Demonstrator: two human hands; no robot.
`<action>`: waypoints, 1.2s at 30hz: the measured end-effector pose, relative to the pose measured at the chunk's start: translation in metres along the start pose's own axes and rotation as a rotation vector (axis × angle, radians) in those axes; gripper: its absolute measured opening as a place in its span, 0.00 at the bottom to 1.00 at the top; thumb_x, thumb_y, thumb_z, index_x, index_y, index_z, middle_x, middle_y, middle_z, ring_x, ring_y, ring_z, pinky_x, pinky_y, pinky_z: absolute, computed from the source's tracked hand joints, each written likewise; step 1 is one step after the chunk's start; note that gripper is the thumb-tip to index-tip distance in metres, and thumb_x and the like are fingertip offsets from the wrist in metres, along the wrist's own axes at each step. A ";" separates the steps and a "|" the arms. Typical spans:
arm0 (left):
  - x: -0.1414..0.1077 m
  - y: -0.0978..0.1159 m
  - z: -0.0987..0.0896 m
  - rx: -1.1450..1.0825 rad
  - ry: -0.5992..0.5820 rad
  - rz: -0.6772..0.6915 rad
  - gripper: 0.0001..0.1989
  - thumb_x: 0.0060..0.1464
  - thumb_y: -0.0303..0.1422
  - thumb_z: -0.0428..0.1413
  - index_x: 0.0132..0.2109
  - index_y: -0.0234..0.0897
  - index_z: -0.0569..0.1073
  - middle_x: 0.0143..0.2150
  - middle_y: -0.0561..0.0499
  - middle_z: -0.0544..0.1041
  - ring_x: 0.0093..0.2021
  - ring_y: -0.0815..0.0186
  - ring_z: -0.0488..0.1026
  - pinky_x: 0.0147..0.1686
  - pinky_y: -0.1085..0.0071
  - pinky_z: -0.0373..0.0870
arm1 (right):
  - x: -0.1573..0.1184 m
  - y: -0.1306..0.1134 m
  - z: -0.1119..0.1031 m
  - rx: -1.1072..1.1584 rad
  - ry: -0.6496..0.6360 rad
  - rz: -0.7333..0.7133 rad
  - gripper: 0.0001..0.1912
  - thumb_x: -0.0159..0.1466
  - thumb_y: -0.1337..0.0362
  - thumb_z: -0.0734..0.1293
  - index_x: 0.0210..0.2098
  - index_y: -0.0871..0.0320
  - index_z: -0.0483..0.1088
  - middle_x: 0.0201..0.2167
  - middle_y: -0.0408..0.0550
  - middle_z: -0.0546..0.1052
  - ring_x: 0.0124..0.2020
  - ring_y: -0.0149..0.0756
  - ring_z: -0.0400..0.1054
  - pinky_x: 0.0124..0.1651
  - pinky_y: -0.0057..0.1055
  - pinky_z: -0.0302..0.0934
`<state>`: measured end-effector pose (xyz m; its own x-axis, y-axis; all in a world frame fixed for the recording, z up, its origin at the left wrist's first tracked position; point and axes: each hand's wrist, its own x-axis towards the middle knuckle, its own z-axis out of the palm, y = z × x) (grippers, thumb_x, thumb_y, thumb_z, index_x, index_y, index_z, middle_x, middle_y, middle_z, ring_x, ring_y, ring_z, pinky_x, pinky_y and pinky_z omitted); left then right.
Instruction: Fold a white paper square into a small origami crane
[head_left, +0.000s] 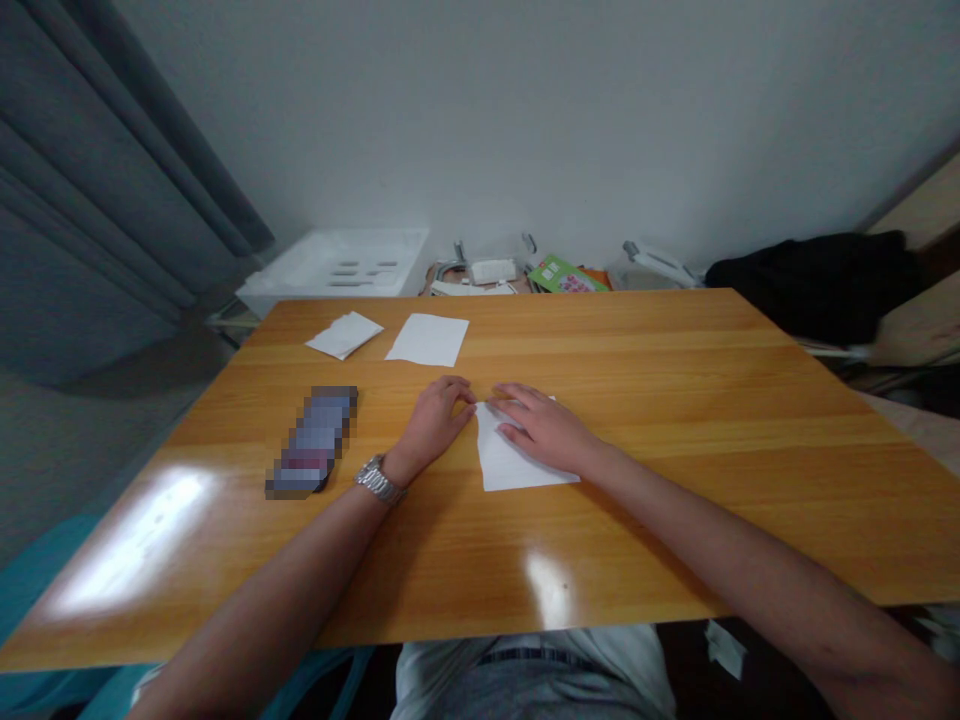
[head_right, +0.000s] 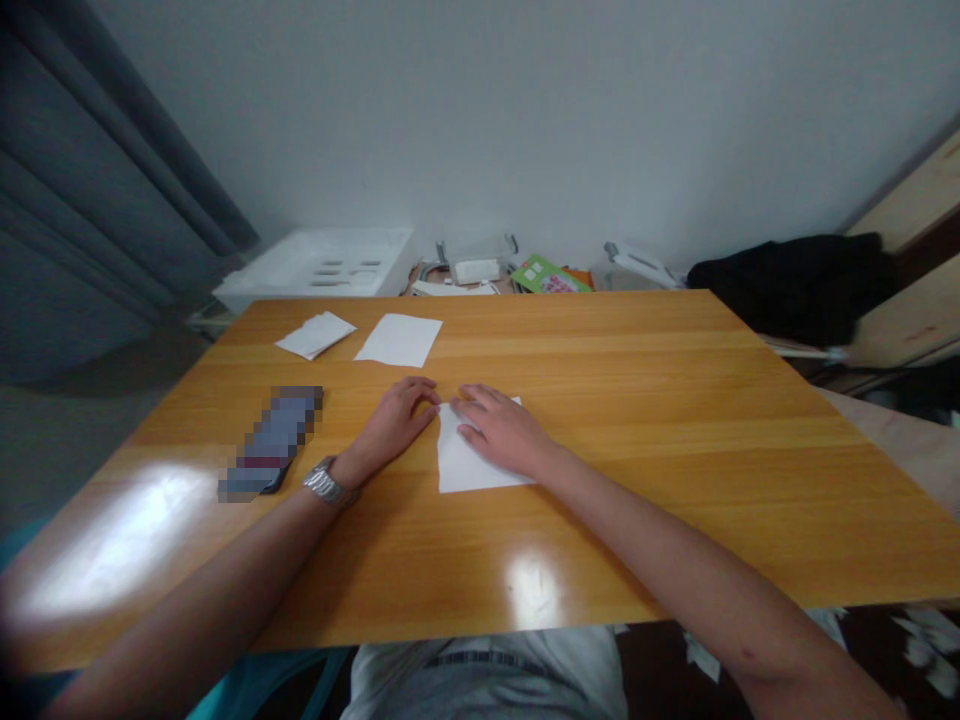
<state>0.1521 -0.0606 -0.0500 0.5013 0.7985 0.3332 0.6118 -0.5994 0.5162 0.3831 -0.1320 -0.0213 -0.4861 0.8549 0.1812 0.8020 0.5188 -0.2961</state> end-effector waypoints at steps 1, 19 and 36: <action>0.000 0.000 0.001 0.001 0.002 -0.001 0.04 0.62 0.31 0.57 0.43 0.38 0.77 0.54 0.44 0.76 0.56 0.55 0.73 0.61 0.54 0.69 | 0.003 -0.002 0.001 -0.007 -0.001 -0.014 0.24 0.76 0.58 0.58 0.67 0.60 0.67 0.69 0.62 0.65 0.70 0.49 0.59 0.70 0.49 0.57; 0.002 0.003 0.004 -0.008 0.043 -0.025 0.03 0.61 0.30 0.60 0.39 0.35 0.77 0.50 0.42 0.73 0.54 0.54 0.72 0.61 0.54 0.68 | 0.002 0.003 0.026 0.025 0.061 -0.040 0.25 0.76 0.57 0.59 0.66 0.62 0.68 0.70 0.61 0.65 0.71 0.50 0.58 0.73 0.51 0.53; 0.002 0.005 -0.003 -0.030 -0.032 0.090 0.04 0.65 0.28 0.53 0.40 0.36 0.72 0.45 0.43 0.72 0.48 0.57 0.71 0.54 0.57 0.70 | 0.003 -0.004 0.021 -0.053 0.048 -0.036 0.24 0.76 0.59 0.57 0.66 0.60 0.67 0.70 0.58 0.66 0.70 0.48 0.58 0.72 0.48 0.53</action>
<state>0.1541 -0.0612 -0.0442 0.5725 0.7394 0.3543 0.5454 -0.6661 0.5088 0.3713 -0.1313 -0.0394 -0.4987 0.8341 0.2358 0.8021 0.5472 -0.2393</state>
